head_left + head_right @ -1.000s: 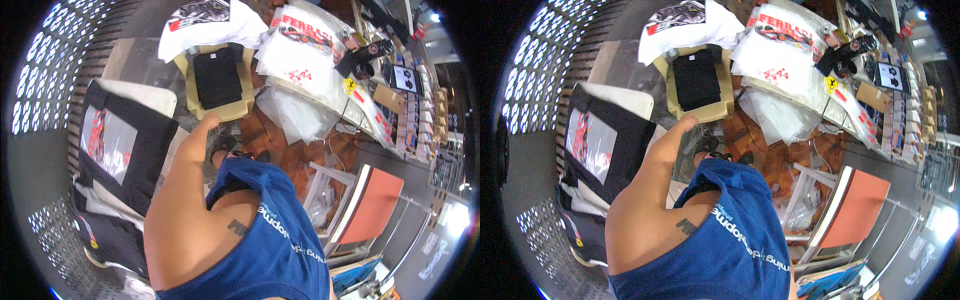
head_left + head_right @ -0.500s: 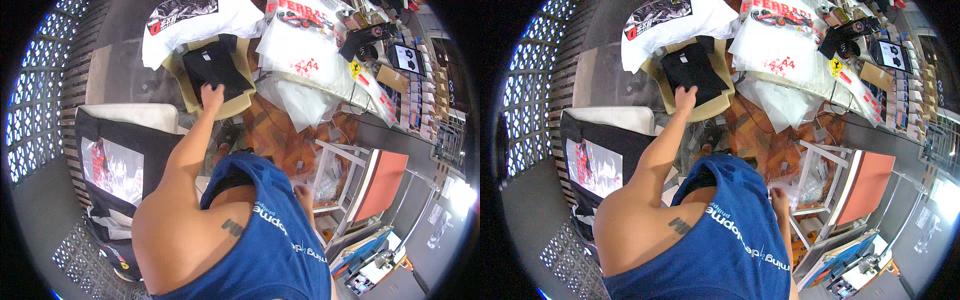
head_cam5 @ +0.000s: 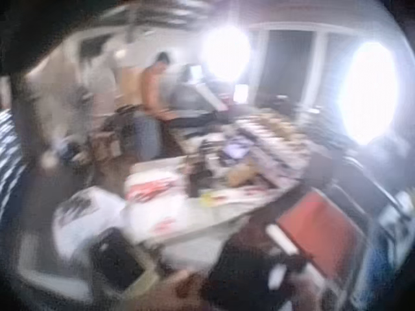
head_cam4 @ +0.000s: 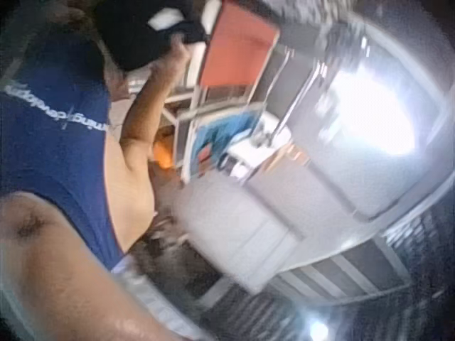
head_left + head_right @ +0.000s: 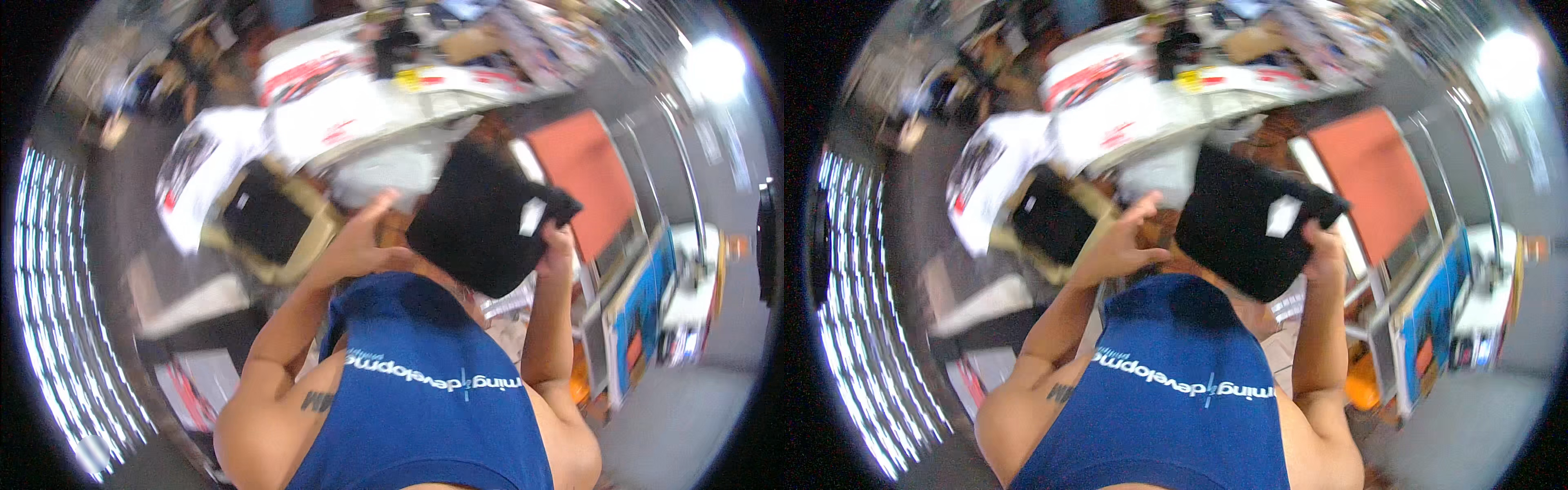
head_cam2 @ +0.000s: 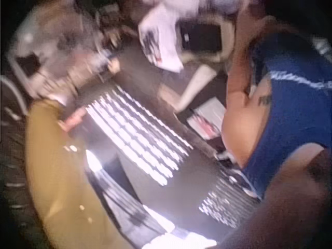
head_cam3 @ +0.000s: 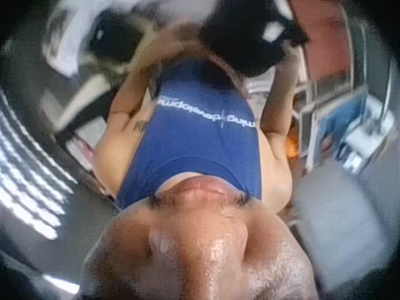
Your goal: The person places a black t-shirt on a heat press, aligns a Ferrari SF25 transfer sheet on the chest, closes the press, and then removes the finished shirt. The person then places another black t-shirt on the press and aligns a small rectangular transfer on the chest area.
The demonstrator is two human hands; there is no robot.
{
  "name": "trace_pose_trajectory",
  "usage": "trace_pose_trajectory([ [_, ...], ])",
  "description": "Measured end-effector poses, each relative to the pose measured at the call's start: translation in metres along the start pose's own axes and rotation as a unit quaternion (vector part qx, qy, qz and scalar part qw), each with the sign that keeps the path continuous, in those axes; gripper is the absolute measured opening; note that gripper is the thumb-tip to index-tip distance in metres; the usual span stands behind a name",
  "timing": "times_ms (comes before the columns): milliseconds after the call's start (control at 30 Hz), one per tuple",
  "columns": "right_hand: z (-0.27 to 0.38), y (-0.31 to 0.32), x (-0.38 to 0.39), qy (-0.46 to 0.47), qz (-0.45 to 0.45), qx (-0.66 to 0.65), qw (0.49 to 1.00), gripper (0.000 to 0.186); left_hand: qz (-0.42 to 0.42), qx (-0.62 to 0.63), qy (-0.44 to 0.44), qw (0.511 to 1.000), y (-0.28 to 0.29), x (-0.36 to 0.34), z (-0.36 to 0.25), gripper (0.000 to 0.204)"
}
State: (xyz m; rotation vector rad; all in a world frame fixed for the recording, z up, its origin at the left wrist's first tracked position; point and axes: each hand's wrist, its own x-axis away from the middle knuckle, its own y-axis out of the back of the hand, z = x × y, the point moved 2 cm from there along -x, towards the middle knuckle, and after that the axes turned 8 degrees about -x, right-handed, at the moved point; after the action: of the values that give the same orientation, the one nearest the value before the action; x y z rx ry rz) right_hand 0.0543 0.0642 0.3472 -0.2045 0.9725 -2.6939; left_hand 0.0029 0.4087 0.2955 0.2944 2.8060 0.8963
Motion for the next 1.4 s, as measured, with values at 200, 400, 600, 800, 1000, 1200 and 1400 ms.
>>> trace_pose_trajectory([
  [200,0.031,-0.003,0.098,0.113,-0.074,0.181,0.974,0.039,0.166,0.189,-0.302,0.919,-0.036,-0.096,-0.111,0.057],
  [400,0.075,0.012,0.223,0.312,-0.269,0.551,0.726,0.054,0.362,0.178,-0.389,0.828,-0.159,-0.096,-0.191,0.02],
  [600,-0.013,0.098,0.32,0.003,-0.409,0.477,0.778,0.03,0.435,-0.123,-0.453,0.768,-0.278,-0.079,-0.216,0.036],
  [800,-0.143,0.155,0.406,-0.04,-0.684,0.284,0.671,0.046,0.546,-0.2,-0.46,0.671,-0.351,-0.054,-0.193,0.029],
  [1000,-0.254,0.194,0.468,0.159,-0.756,-0.158,0.615,0.052,0.558,-0.263,-0.479,0.625,-0.386,-0.039,-0.168,0.021],
  [1200,-0.262,0.191,0.487,-0.061,-0.823,-0.153,0.543,0.079,0.583,-0.218,-0.433,0.652,-0.379,-0.042,-0.177,0.016],
  [1400,-0.195,0.206,0.314,-0.096,-0.388,0.347,0.849,0.063,0.552,-0.039,-0.285,0.782,-0.338,-0.087,-0.194,0.019],
])
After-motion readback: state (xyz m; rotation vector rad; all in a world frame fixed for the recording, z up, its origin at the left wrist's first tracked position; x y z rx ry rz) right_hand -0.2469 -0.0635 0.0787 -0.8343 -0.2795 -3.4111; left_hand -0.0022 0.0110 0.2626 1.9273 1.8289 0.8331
